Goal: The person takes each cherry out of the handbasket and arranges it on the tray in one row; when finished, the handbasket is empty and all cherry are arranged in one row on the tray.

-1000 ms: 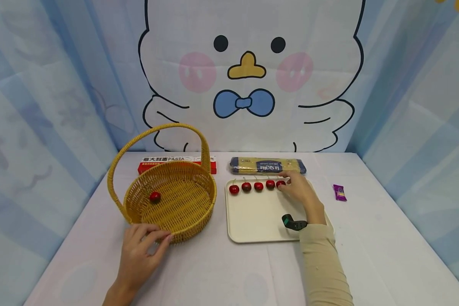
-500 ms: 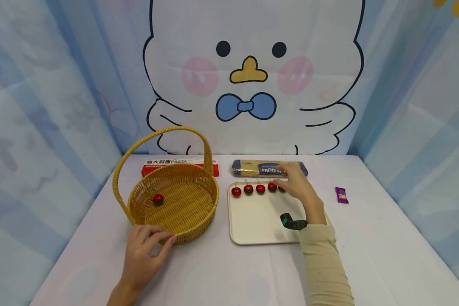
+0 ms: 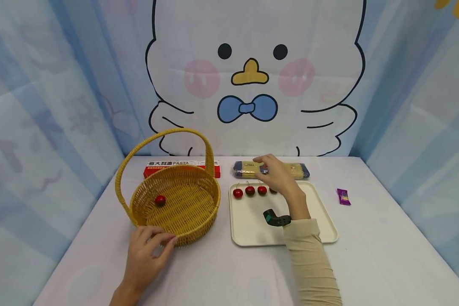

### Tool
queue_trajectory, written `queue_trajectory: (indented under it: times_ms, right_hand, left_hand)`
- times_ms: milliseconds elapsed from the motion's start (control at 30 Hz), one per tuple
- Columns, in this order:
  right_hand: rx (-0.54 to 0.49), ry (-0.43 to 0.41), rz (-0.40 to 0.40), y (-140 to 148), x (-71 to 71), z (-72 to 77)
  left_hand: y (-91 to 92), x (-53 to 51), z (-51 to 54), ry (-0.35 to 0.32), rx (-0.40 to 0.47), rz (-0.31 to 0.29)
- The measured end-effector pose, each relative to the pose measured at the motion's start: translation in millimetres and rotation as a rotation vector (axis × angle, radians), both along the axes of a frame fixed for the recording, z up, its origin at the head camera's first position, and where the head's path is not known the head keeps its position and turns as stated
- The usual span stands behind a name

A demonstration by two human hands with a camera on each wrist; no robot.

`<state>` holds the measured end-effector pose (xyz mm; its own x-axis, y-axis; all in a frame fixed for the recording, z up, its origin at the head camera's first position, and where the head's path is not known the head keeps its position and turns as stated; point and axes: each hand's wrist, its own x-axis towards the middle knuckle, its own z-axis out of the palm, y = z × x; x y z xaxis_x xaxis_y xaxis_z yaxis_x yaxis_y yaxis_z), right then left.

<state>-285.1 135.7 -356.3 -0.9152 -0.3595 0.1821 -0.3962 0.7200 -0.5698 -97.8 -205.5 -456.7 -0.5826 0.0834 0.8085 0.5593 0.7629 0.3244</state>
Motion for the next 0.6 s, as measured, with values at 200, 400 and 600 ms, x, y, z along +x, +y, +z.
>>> queue_trajectory:
  times_ms: [200, 400, 600]
  right_hand:
    - [-0.037, 0.000, 0.059, -29.1, 0.9, 7.4]
    - [-0.024, 0.006, 0.116, -55.5, 2.3, 13.1]
    - [0.001, 0.029, 0.189, -77.6, 3.5, 19.3]
  left_hand:
    - [-0.1, 0.5, -0.4, 0.001, 0.004, -0.004]
    - [-0.2, 0.8, -1.7, -0.010, 0.004, 0.000]
    - [0.3, -3.3, -3.2, 0.068, 0.012, -0.010]
